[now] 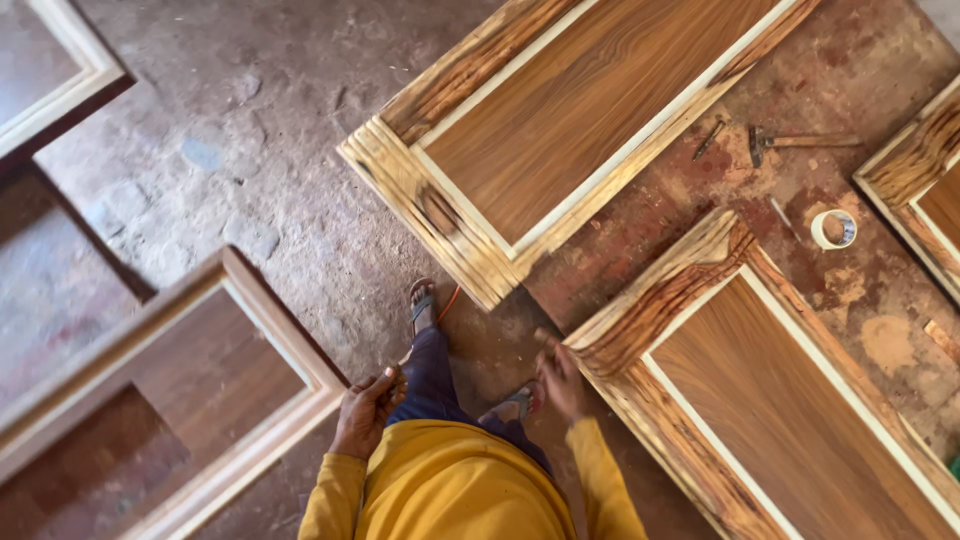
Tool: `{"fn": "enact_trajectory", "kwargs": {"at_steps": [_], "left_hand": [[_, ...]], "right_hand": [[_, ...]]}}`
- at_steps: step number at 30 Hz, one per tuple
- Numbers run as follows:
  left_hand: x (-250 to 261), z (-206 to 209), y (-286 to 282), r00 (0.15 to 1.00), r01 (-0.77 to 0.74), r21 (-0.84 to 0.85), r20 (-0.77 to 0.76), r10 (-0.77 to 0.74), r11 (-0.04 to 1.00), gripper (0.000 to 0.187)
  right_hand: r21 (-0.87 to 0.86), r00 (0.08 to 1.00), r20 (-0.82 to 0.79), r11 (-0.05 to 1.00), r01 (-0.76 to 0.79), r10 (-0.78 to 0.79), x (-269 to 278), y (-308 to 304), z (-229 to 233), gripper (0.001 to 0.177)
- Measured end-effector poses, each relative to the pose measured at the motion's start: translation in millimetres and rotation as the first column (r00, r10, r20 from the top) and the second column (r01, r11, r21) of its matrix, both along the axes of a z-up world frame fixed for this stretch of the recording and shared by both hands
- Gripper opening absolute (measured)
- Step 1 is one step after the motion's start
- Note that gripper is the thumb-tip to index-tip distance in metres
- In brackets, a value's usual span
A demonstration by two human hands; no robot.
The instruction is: The person sands the edges and corners of a wooden door frame using a small sanding block. They move around the frame, applying the block to different sections to smooth the surface.
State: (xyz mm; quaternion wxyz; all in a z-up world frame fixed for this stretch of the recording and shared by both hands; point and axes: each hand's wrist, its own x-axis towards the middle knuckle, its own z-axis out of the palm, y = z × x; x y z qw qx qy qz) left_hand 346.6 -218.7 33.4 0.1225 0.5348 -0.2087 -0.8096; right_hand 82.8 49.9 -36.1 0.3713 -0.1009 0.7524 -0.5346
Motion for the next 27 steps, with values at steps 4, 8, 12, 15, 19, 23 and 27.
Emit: {"fn": "enact_trajectory", "kwargs": {"at_steps": [4, 8, 12, 15, 19, 23, 27], "left_hand": [[-12.0, -8.1, -81.1, 0.994, 0.077, -0.02, 0.082, -0.075, 0.997, 0.023], [-15.6, 0.3, -145.2, 0.986, 0.144, -0.077, 0.1, -0.136, 0.987, 0.028], [-28.4, 26.0, -176.8, 0.957, 0.216, -0.12, 0.221, -0.186, 0.969, 0.028], [-35.3, 37.5, -171.5, 0.96, 0.183, -0.1, 0.231, -0.156, 0.978, 0.028], [-41.6, 34.3, -132.6, 0.965, 0.141, -0.103, 0.237, -0.113, 0.985, 0.027], [-53.2, 36.7, -79.3, 0.946, 0.146, -0.039, 0.298, -0.128, 0.989, 0.025], [-75.3, 46.6, -36.5, 0.971, 0.074, -0.02, 0.229, -0.068, 0.997, 0.023]], "right_hand": [[0.141, 0.974, -0.209, 0.988, -0.058, 0.087, -52.8, -69.6, 5.3, 0.06], [0.145, 0.883, -0.425, 0.978, -0.152, 0.2, -82.1, -102.7, 5.1, 0.066], [0.162, 0.91, -0.371, 0.978, -0.134, 0.186, -88.1, -113.3, 5.4, 0.066], [0.404, 0.96, -0.124, 0.897, -0.181, 0.249, -89.6, -111.4, 16.8, 0.069], [0.384, 0.812, -0.426, 0.893, -0.237, 0.399, -96.5, -117.3, 36.4, 0.073], [0.537, 0.795, -0.281, 0.774, -0.334, 0.538, -103.3, -120.9, 47.5, 0.071], [0.449, 0.88, 0.225, 0.757, -0.474, 0.418, -117.9, -101.5, 30.3, 0.067]]}}
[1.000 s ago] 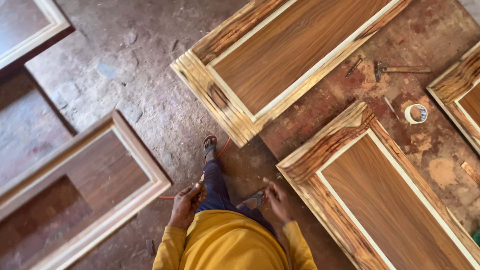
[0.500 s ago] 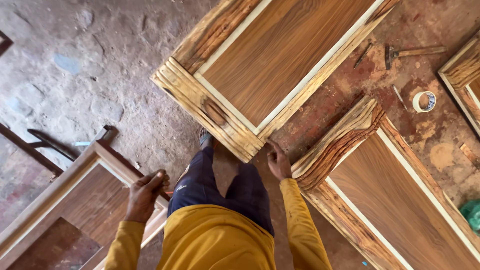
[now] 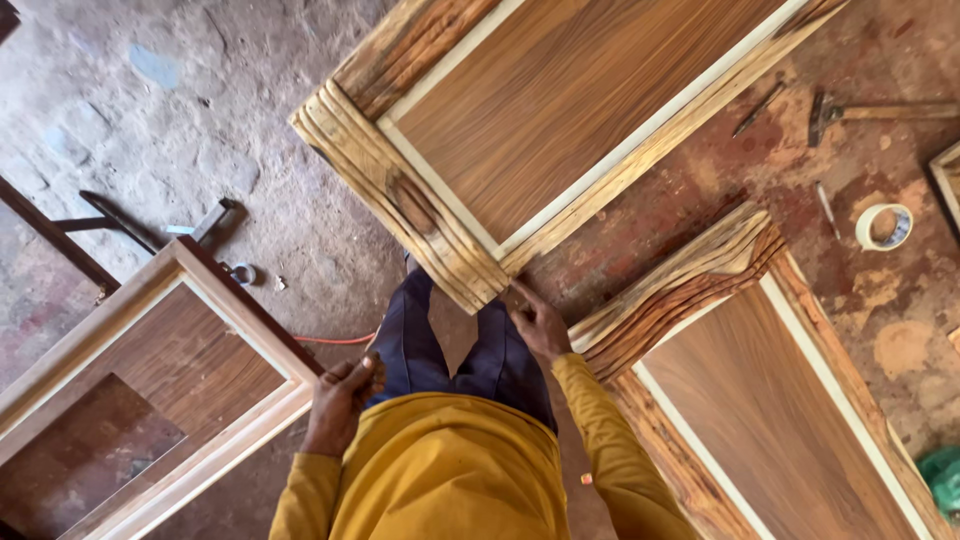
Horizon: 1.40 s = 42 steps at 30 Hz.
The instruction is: The person sands the edges and corners of a wooden door frame using a small sanding block. They move around the frame, applying the block to different sections to smooth the surface.
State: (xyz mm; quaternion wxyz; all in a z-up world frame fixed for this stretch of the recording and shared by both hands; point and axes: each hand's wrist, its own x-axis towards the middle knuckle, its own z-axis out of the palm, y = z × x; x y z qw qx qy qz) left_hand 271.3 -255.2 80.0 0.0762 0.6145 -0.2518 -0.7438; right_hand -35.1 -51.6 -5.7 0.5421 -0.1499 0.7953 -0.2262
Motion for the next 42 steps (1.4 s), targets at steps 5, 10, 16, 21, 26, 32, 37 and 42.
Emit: {"fn": "enact_trajectory", "kwargs": {"at_steps": [5, 10, 16, 21, 26, 32, 37, 42], "left_hand": [[-13.7, 14.2, 22.7, 1.0, -0.027, -0.009, -0.005, 0.027, 1.0, 0.023], [-13.6, 24.8, 36.0, 0.997, -0.075, -0.057, -0.015, 0.075, 0.996, 0.023], [-10.6, 27.6, 53.7, 0.993, -0.115, -0.081, -0.003, 0.115, 0.99, 0.022], [-15.6, 30.1, 65.1, 0.993, -0.116, -0.075, -0.028, 0.114, 0.99, 0.024], [-14.6, 32.7, 72.0, 0.994, -0.106, -0.082, -0.016, 0.105, 0.991, 0.025], [-9.0, 33.9, 77.8, 0.99, -0.142, -0.086, -0.021, 0.141, 0.986, 0.024], [-6.9, 34.6, 76.5, 0.988, -0.156, -0.115, -0.039, 0.153, 0.981, 0.025], [-11.3, 31.3, 76.5, 0.991, -0.134, -0.104, -0.019, 0.133, 0.986, 0.026]], "right_hand": [[-0.502, 0.988, -0.128, 0.865, 0.009, -0.084, -27.2, 24.3, -49.2, 0.051], [-0.442, 0.993, -0.11, 0.894, -0.076, 0.03, -14.9, 32.7, -80.5, 0.065], [-0.492, 0.99, -0.138, 0.866, -0.084, 0.018, -5.6, 43.1, -92.4, 0.059], [-0.584, 0.98, -0.161, 0.789, -0.188, 0.115, -44.7, 10.2, -75.0, 0.052], [-0.37, 0.977, 0.038, 0.912, -0.179, 0.208, -54.2, -3.9, -60.4, 0.048], [-0.534, 0.984, -0.004, 0.832, -0.151, 0.176, -47.0, 12.7, -92.8, 0.05], [-0.454, 0.981, -0.056, 0.87, -0.19, 0.185, -45.4, 34.2, -96.4, 0.045], [-0.425, 0.943, 0.333, 0.891, 0.158, -0.008, -46.2, 45.9, -83.9, 0.065]]}}
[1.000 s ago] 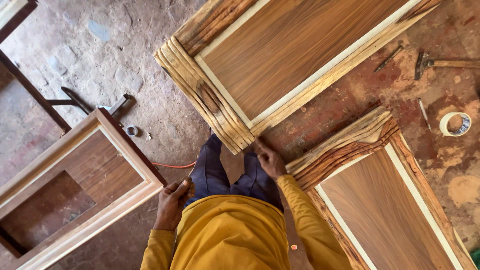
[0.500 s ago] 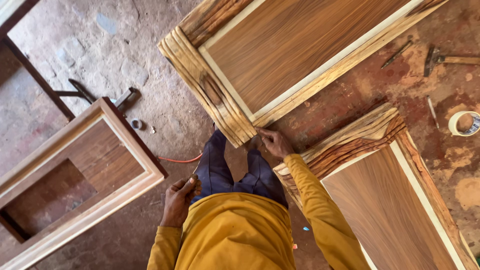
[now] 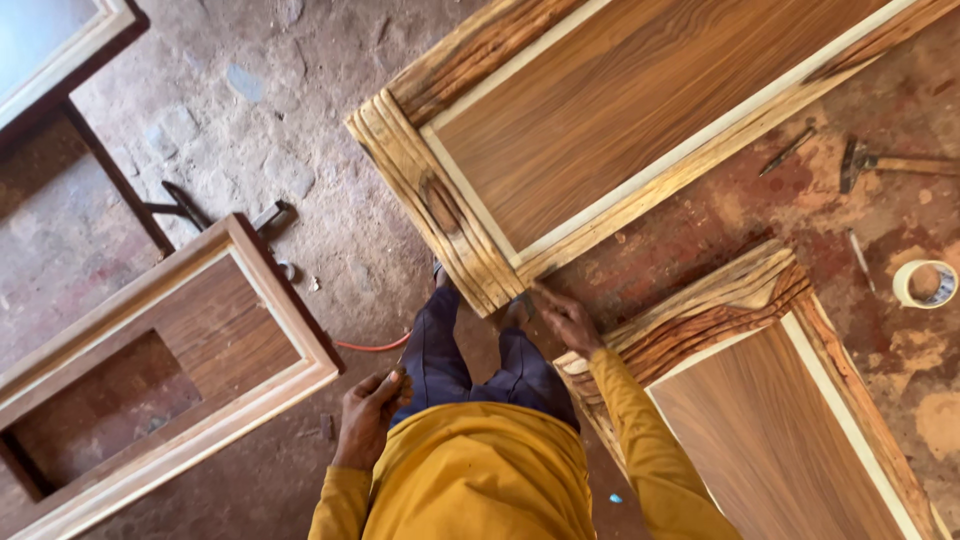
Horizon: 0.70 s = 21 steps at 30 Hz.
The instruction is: The person sands the edges and corners of a wooden door frame using a small sanding block. They move around the frame, applying the block to different sections to smooth the surface.
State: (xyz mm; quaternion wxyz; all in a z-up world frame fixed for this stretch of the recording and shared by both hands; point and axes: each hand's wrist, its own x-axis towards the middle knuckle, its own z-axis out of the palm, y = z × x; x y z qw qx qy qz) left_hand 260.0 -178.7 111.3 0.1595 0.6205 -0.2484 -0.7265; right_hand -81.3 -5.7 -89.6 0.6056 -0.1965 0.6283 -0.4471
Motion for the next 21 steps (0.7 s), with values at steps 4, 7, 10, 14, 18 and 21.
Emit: {"fn": "enact_trajectory", "kwargs": {"at_steps": [4, 7, 10, 14, 18, 21], "left_hand": [[-5.7, -2.5, 2.0, 0.999, 0.053, 0.013, 0.01, -0.053, 0.998, 0.029], [-1.2, 1.9, 6.5, 0.995, 0.095, 0.009, 0.038, -0.095, 0.995, 0.032], [-15.8, -5.4, -2.9, 0.994, 0.103, -0.007, -0.041, -0.103, 0.995, 0.032], [-34.9, -7.2, -4.6, 0.981, 0.17, 0.04, -0.105, -0.165, 0.985, 0.032], [-56.6, -10.2, 2.8, 0.916, 0.224, 0.052, -0.352, -0.193, 0.973, 0.027], [-71.4, -7.7, 3.8, 0.853, 0.281, 0.084, -0.479, -0.208, 0.956, 0.028]], "right_hand": [[-0.065, 0.988, -0.145, 0.996, -0.053, 0.043, 9.4, -19.4, -22.0, 0.059], [-0.072, 0.983, -0.179, 0.996, -0.049, 0.035, 32.8, -14.3, -27.8, 0.056], [0.174, 0.947, -0.259, 0.974, -0.148, 0.19, 21.9, -8.2, -4.8, 0.049], [0.082, 0.929, -0.324, 0.983, -0.162, 0.18, 16.3, -5.5, 80.9, 0.04], [-0.192, 0.988, -0.148, 0.981, 0.025, -0.055, 26.7, -35.4, 177.6, 0.029], [-0.36, 0.973, -0.231, 0.93, -0.079, -0.007, 41.1, -58.1, 233.2, 0.03]]}}
